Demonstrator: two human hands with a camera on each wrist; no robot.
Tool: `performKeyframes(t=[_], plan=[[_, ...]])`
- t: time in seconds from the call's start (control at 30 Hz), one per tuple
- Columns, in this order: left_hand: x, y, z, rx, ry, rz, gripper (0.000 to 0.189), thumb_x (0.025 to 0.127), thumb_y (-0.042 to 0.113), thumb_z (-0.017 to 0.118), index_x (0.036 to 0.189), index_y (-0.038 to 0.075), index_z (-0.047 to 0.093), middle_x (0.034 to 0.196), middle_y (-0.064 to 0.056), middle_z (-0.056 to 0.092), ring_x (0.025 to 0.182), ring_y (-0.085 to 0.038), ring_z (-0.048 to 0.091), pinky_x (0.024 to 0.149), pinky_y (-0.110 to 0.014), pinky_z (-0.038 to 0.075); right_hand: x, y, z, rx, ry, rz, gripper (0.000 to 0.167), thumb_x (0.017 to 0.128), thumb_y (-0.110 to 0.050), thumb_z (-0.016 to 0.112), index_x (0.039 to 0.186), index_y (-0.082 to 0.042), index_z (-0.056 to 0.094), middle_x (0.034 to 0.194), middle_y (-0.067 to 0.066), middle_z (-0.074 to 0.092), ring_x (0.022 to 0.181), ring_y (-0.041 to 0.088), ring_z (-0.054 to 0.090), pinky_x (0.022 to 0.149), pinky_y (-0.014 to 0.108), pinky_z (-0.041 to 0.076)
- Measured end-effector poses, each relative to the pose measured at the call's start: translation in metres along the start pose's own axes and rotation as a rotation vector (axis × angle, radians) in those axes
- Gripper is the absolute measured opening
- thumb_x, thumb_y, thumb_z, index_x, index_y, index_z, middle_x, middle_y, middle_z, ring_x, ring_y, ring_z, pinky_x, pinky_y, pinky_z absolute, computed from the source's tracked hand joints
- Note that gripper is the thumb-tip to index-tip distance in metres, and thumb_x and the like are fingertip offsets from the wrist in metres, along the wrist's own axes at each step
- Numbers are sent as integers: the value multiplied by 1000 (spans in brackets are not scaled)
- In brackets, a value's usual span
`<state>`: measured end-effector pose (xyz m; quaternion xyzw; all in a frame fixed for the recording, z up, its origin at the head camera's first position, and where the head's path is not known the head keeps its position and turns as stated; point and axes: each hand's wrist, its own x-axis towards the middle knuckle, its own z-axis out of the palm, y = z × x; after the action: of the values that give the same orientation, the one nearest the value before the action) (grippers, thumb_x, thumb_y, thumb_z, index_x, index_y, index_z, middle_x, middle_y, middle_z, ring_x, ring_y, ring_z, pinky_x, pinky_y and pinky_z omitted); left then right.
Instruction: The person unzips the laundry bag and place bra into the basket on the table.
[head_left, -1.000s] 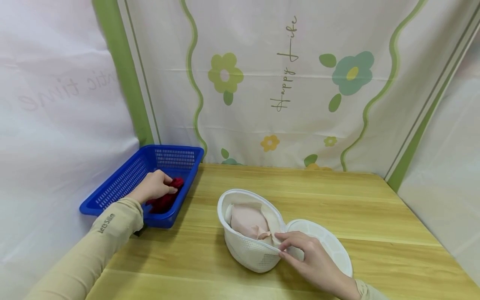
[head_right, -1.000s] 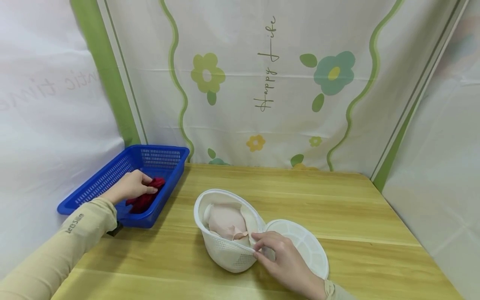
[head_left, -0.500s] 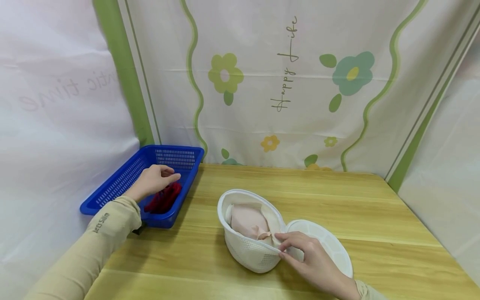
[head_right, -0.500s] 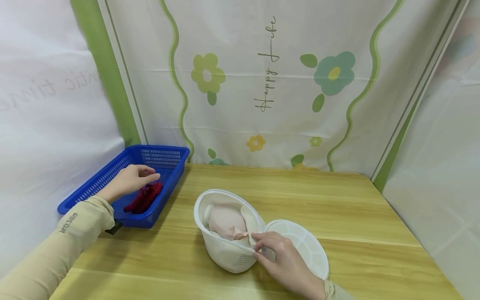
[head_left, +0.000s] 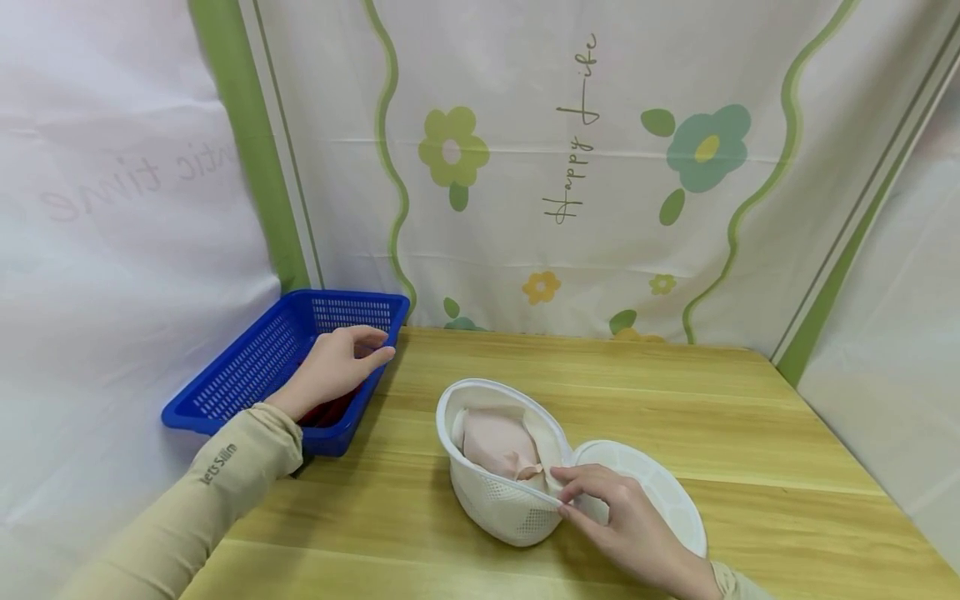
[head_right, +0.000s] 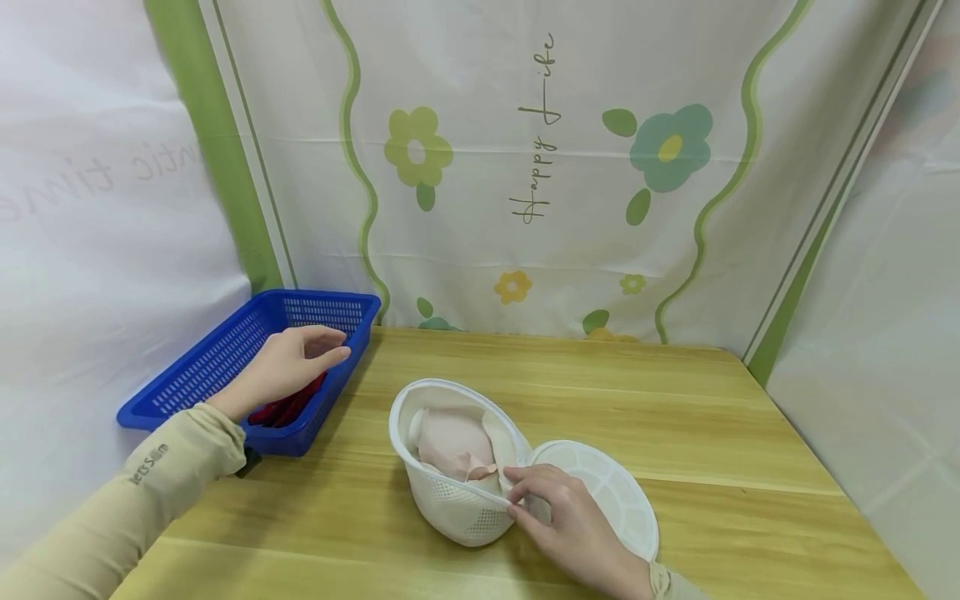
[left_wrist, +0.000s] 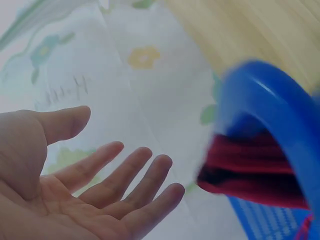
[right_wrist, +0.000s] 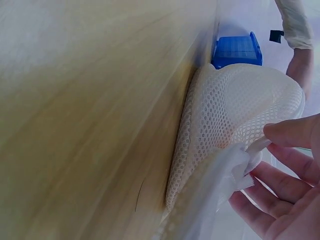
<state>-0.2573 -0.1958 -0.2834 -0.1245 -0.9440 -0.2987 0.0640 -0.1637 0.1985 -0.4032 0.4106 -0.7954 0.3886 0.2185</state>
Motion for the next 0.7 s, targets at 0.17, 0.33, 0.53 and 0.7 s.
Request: performKeyframes(t=[0.17, 0.33, 0.53, 0.7], plan=[[-2, 20, 8, -12, 29, 106, 40, 97, 30, 64, 127, 5, 64, 118, -12, 66, 108, -30, 62, 87, -49, 54, 0, 0, -1, 2, -4, 6, 32, 75, 2, 81, 89, -23, 67, 112, 7, 70, 102, 24, 66, 96, 15, 42], [-3, 30, 16, -33, 30, 173, 38, 95, 30, 67, 124, 6, 66, 116, -10, 67, 107, -27, 62, 87, -47, 54, 0, -1, 0, 1, 1, -4, 32, 74, 2, 81, 89, -22, 68, 112, 8, 70, 102, 25, 66, 97, 15, 42], [-3, 37, 23, -62, -9, 273, 35, 94, 29, 69, 122, 9, 68, 118, -6, 67, 108, -24, 62, 87, -44, 54, 0, -1, 0, -4, 0, -1, 30, 75, 1, 82, 90, -22, 68, 112, 7, 70, 101, 24, 66, 96, 15, 43], [-6, 48, 28, -72, -43, 385, 32, 93, 25, 70, 120, 9, 69, 117, -3, 68, 108, -19, 62, 90, -43, 54, 0, -1, 0, -7, -4, 9, 29, 76, -1, 82, 90, -22, 69, 112, 6, 70, 102, 24, 66, 96, 15, 42]])
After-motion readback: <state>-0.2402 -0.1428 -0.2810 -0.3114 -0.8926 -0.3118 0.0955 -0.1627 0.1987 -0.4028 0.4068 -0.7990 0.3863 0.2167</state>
